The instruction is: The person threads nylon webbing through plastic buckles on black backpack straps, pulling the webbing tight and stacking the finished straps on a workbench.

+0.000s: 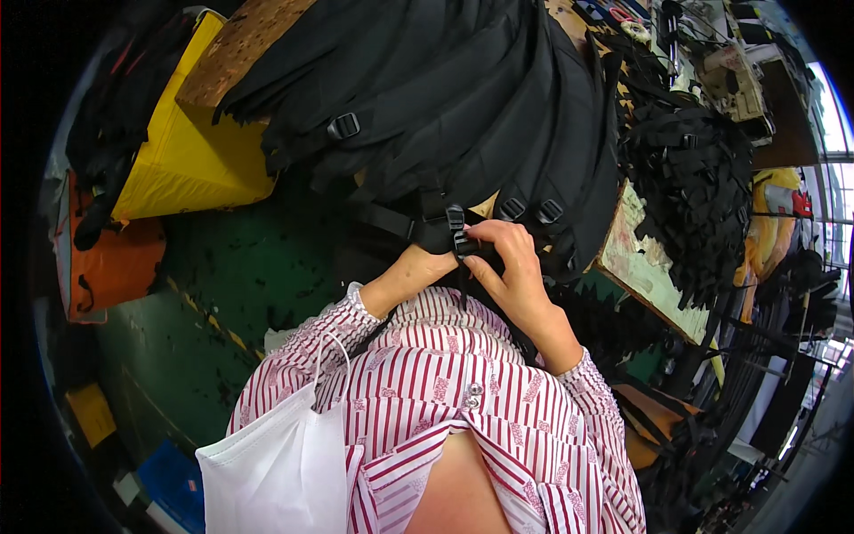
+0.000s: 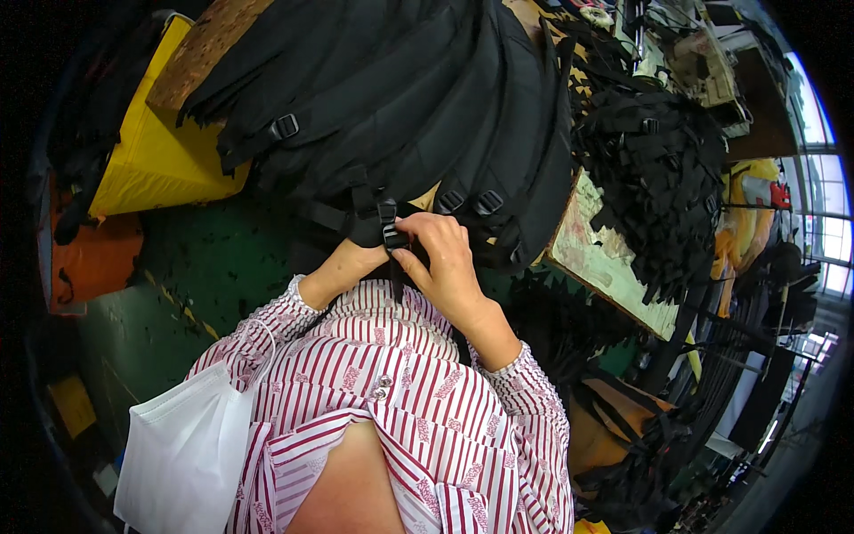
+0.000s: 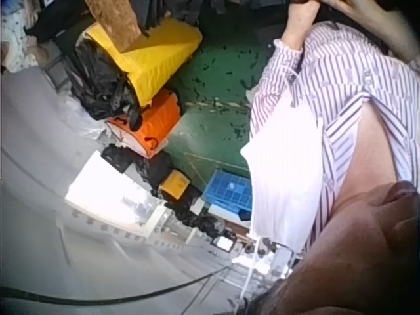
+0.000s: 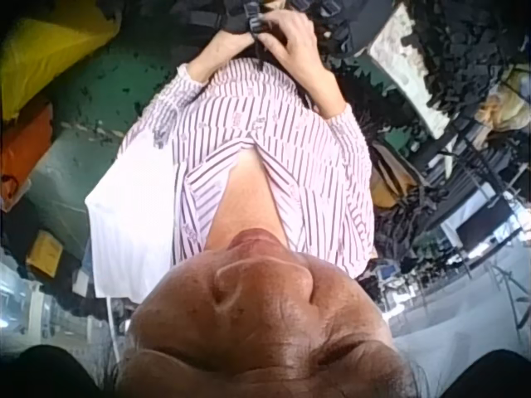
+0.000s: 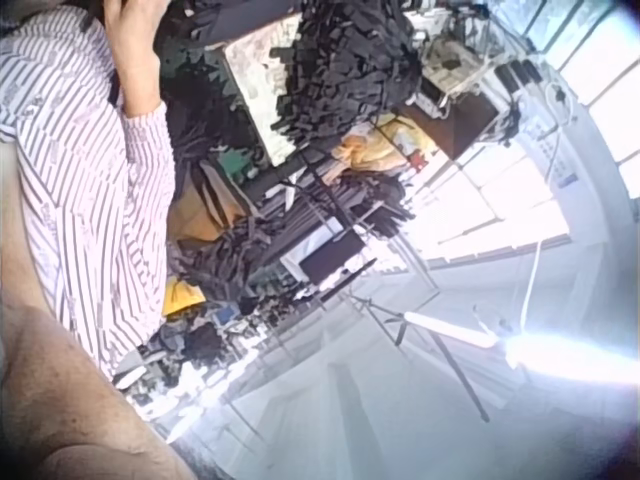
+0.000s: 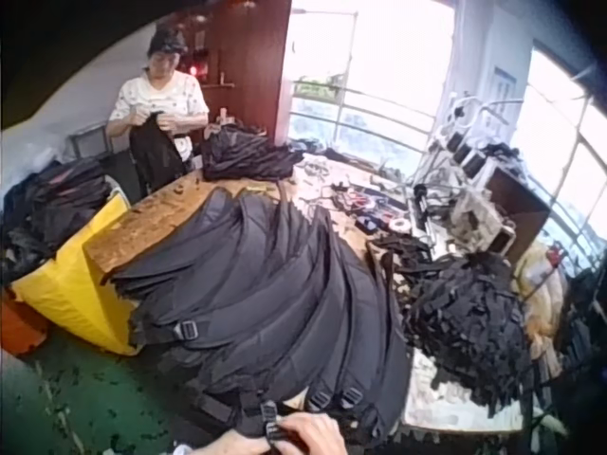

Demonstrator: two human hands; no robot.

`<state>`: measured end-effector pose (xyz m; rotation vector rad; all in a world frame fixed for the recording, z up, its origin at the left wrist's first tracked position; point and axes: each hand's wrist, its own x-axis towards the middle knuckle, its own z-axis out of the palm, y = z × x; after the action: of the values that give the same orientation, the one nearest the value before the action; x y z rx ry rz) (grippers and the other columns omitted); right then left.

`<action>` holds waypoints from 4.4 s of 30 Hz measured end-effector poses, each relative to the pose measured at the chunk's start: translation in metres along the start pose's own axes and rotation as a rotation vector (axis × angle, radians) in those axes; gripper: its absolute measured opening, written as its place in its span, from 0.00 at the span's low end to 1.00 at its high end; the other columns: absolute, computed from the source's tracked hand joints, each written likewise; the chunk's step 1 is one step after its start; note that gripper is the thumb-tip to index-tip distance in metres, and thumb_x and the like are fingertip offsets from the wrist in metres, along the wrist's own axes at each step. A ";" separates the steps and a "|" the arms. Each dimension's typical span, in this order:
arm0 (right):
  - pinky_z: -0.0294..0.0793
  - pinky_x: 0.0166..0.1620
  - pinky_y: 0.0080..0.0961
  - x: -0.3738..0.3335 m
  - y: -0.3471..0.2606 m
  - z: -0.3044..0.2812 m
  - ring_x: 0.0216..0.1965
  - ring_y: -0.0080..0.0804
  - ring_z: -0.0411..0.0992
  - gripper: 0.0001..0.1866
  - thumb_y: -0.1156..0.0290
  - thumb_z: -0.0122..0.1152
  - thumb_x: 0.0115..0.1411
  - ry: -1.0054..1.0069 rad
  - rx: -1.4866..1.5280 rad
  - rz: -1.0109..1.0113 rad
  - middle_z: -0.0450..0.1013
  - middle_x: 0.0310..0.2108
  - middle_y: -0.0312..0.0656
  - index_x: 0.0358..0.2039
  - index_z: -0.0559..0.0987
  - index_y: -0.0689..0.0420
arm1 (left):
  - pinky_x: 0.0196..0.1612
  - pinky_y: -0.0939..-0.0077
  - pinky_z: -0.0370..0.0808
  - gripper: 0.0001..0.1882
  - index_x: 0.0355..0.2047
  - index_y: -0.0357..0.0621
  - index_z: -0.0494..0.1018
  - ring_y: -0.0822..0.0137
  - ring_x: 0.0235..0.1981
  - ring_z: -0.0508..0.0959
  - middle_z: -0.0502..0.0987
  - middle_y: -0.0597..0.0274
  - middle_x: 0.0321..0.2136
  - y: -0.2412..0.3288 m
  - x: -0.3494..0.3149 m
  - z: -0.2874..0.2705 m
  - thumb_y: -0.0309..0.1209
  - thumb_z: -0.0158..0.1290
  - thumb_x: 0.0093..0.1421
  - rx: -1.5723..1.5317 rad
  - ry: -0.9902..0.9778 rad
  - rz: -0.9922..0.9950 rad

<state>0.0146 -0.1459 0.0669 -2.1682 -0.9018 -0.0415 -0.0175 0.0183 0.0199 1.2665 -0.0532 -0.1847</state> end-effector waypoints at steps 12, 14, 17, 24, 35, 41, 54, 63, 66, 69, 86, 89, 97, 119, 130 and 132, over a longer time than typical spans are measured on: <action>0.66 0.35 0.18 0.013 0.003 -0.016 0.29 0.20 0.65 0.07 0.74 0.61 0.56 -0.044 0.461 0.419 0.67 0.27 0.33 0.32 0.72 0.61 | 0.51 0.77 0.68 0.09 0.41 0.37 0.73 0.72 0.44 0.73 0.76 0.62 0.38 0.018 -0.005 -0.024 0.26 0.47 0.63 0.054 0.047 -0.002; 0.66 0.36 0.17 0.013 0.008 -0.015 0.30 0.18 0.65 0.07 0.73 0.61 0.57 0.023 0.511 0.466 0.67 0.27 0.32 0.32 0.72 0.60 | 0.52 0.73 0.69 0.09 0.39 0.36 0.74 0.68 0.45 0.75 0.77 0.58 0.39 0.018 -0.006 -0.036 0.26 0.45 0.65 -0.040 0.136 0.092; 0.67 0.37 0.17 0.010 0.019 -0.012 0.31 0.18 0.66 0.07 0.73 0.61 0.58 0.083 0.546 0.489 0.68 0.28 0.31 0.33 0.72 0.60 | 0.47 0.72 0.73 0.10 0.40 0.35 0.73 0.65 0.39 0.78 0.78 0.53 0.38 0.019 -0.011 -0.054 0.27 0.44 0.66 -0.034 0.303 0.126; 0.61 0.27 0.15 0.011 0.015 0.009 0.23 0.14 0.60 0.07 0.74 0.62 0.56 0.063 0.541 0.497 0.64 0.22 0.30 0.31 0.72 0.59 | 0.35 0.82 0.72 0.20 0.53 0.34 0.66 0.75 0.24 0.73 0.73 0.54 0.49 0.036 -0.020 -0.039 0.28 0.50 0.62 -0.106 0.098 -0.018; 0.61 0.24 0.18 0.018 0.002 0.017 0.20 0.18 0.61 0.06 0.74 0.62 0.56 0.021 0.438 0.433 0.66 0.19 0.36 0.30 0.73 0.60 | 0.30 0.82 0.72 0.15 0.44 0.34 0.70 0.74 0.21 0.74 0.75 0.62 0.28 0.018 -0.022 -0.038 0.33 0.54 0.62 -0.159 0.055 -0.172; 0.63 0.47 0.34 0.041 0.020 0.023 0.47 0.38 0.68 0.12 0.74 0.63 0.50 -0.011 -0.160 -0.006 0.72 0.41 0.42 0.37 0.76 0.57 | 0.26 0.82 0.71 0.16 0.43 0.34 0.69 0.73 0.19 0.74 0.75 0.60 0.27 0.009 -0.026 -0.043 0.35 0.54 0.63 -0.210 0.164 -0.123; 0.58 0.54 0.42 0.059 0.036 0.032 0.60 0.42 0.59 0.16 0.71 0.54 0.52 -0.241 -0.557 -0.304 0.64 0.56 0.46 0.43 0.74 0.55 | 0.22 0.83 0.68 0.17 0.44 0.33 0.69 0.73 0.16 0.71 0.74 0.59 0.24 0.004 -0.023 -0.046 0.35 0.54 0.62 -0.225 0.202 -0.099; 0.61 0.48 0.36 0.069 0.038 0.028 0.48 0.37 0.67 0.10 0.74 0.57 0.52 -0.171 -0.384 -0.254 0.71 0.42 0.40 0.37 0.74 0.55 | 0.22 0.84 0.68 0.18 0.45 0.32 0.70 0.75 0.17 0.71 0.73 0.60 0.24 0.004 -0.019 -0.050 0.36 0.53 0.63 -0.214 0.234 -0.089; 0.61 0.46 0.32 0.076 0.032 0.020 0.41 0.36 0.69 0.07 0.75 0.59 0.53 -0.169 -0.140 -0.072 0.72 0.31 0.38 0.34 0.74 0.56 | 0.23 0.84 0.68 0.18 0.46 0.32 0.70 0.75 0.17 0.70 0.73 0.61 0.24 0.003 -0.017 -0.050 0.36 0.52 0.63 -0.207 0.249 -0.092; 0.64 0.42 0.26 0.083 0.033 0.015 0.35 0.33 0.70 0.04 0.75 0.59 0.57 -0.213 -0.016 0.026 0.71 0.28 0.39 0.33 0.75 0.58 | 0.23 0.84 0.69 0.18 0.46 0.32 0.70 0.75 0.18 0.71 0.73 0.61 0.25 0.003 -0.013 -0.048 0.35 0.52 0.64 -0.222 0.250 -0.092; 0.64 0.33 0.12 0.095 0.041 0.011 0.30 0.12 0.64 0.07 0.70 0.55 0.64 -0.404 0.565 0.439 0.69 0.28 0.28 0.36 0.73 0.60 | 0.25 0.84 0.69 0.20 0.48 0.32 0.69 0.74 0.20 0.71 0.73 0.60 0.27 0.010 -0.005 -0.047 0.37 0.49 0.65 -0.201 0.275 -0.100; 0.64 0.33 0.12 0.096 0.041 0.011 0.30 0.12 0.64 0.07 0.69 0.55 0.64 -0.410 0.575 0.454 0.68 0.29 0.27 0.36 0.73 0.60 | 0.25 0.84 0.69 0.20 0.49 0.31 0.69 0.74 0.20 0.71 0.73 0.60 0.27 0.010 -0.004 -0.046 0.37 0.49 0.65 -0.213 0.274 -0.089; 0.64 0.35 0.11 0.098 0.039 0.011 0.31 0.11 0.64 0.07 0.69 0.55 0.64 -0.413 0.627 0.497 0.68 0.29 0.27 0.36 0.73 0.60 | 0.25 0.83 0.69 0.20 0.49 0.31 0.69 0.74 0.20 0.71 0.73 0.60 0.27 0.014 -0.004 -0.043 0.37 0.49 0.65 -0.244 0.277 -0.088; 0.66 0.36 0.13 0.102 0.037 0.010 0.32 0.13 0.66 0.06 0.71 0.55 0.64 -0.466 0.541 0.435 0.69 0.29 0.28 0.36 0.73 0.61 | 0.27 0.82 0.70 0.17 0.47 0.35 0.68 0.74 0.21 0.71 0.73 0.60 0.28 0.022 -0.002 -0.041 0.36 0.49 0.66 -0.294 0.194 -0.076; 0.66 0.34 0.12 0.100 0.036 0.007 0.31 0.13 0.67 0.07 0.71 0.55 0.63 -0.469 0.621 0.471 0.71 0.29 0.28 0.37 0.74 0.61 | 0.27 0.84 0.69 0.19 0.51 0.32 0.66 0.76 0.22 0.70 0.72 0.62 0.28 0.019 0.001 -0.041 0.34 0.48 0.66 -0.296 0.212 -0.077; 0.66 0.34 0.12 0.099 0.035 0.008 0.31 0.13 0.67 0.07 0.70 0.55 0.64 -0.465 0.608 0.471 0.71 0.29 0.28 0.37 0.74 0.61 | 0.27 0.84 0.69 0.20 0.53 0.32 0.66 0.77 0.22 0.70 0.72 0.62 0.29 0.017 0.001 -0.041 0.34 0.48 0.66 -0.286 0.208 -0.086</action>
<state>0.1090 -0.0982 0.0686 -1.7672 -0.5186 0.8832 -0.0084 0.0617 0.0238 0.9970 0.2008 -0.1281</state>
